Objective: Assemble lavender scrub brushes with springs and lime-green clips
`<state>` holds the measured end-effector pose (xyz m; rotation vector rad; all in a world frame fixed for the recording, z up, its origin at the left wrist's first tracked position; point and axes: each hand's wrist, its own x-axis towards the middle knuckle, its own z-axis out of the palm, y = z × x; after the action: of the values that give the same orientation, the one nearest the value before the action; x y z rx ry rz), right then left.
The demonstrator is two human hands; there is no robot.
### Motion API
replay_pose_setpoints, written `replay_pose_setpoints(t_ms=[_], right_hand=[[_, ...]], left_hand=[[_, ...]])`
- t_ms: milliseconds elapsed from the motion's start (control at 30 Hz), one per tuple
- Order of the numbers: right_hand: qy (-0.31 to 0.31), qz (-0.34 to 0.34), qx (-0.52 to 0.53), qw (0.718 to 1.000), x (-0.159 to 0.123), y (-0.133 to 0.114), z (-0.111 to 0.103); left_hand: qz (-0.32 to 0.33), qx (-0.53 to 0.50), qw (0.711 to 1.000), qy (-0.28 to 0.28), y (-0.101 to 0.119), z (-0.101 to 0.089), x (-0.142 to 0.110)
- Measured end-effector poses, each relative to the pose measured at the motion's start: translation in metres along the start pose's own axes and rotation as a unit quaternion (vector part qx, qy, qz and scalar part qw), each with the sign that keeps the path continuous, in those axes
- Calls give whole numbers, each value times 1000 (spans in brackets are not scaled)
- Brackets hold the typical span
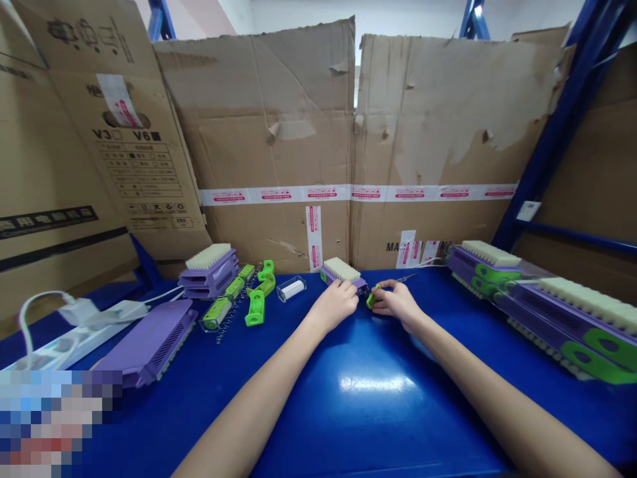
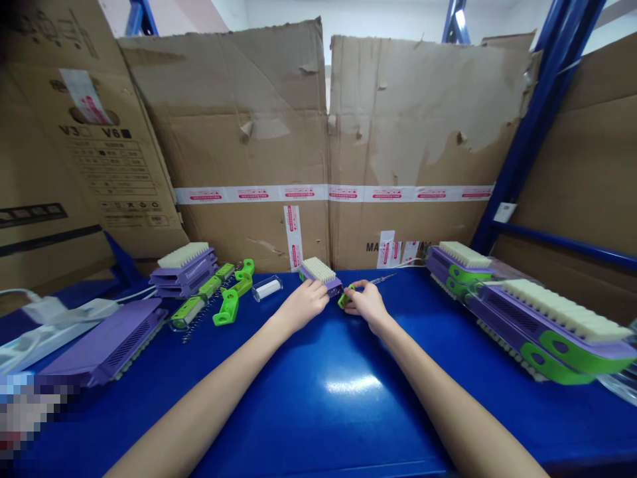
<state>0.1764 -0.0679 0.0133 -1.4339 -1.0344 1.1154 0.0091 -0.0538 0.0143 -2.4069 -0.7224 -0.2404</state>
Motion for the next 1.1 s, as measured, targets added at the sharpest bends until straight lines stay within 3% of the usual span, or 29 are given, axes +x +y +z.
replay_pose_setpoints(t_ms=[167,300,500,800,900,1033,1100], right_hand=[[12,-7,-2,1000,3,2,-1],[4,5,6,1000,3,2,-2],[-1,21,23,1000,3,2,1],[15,3,-5,1000,2,0,1],[2,-10,-12,1000,2,0,2],[-1,-21,-21,1000,1,0,4],[2,-31,-22,999,1,0,5]], left_hand=[[4,-17,1000,19,11,-14,9],[-88,-42,995,22,-3,-10,10],[-210,-104,971,-47,-26,6,10],[-218,-68,973,-39,-11,-24,8],[-235,-86,967,-45,-12,-22,6],[-261,-139,950,-103,-13,-13,3],[-263,-151,948,-99,-14,-12,1]])
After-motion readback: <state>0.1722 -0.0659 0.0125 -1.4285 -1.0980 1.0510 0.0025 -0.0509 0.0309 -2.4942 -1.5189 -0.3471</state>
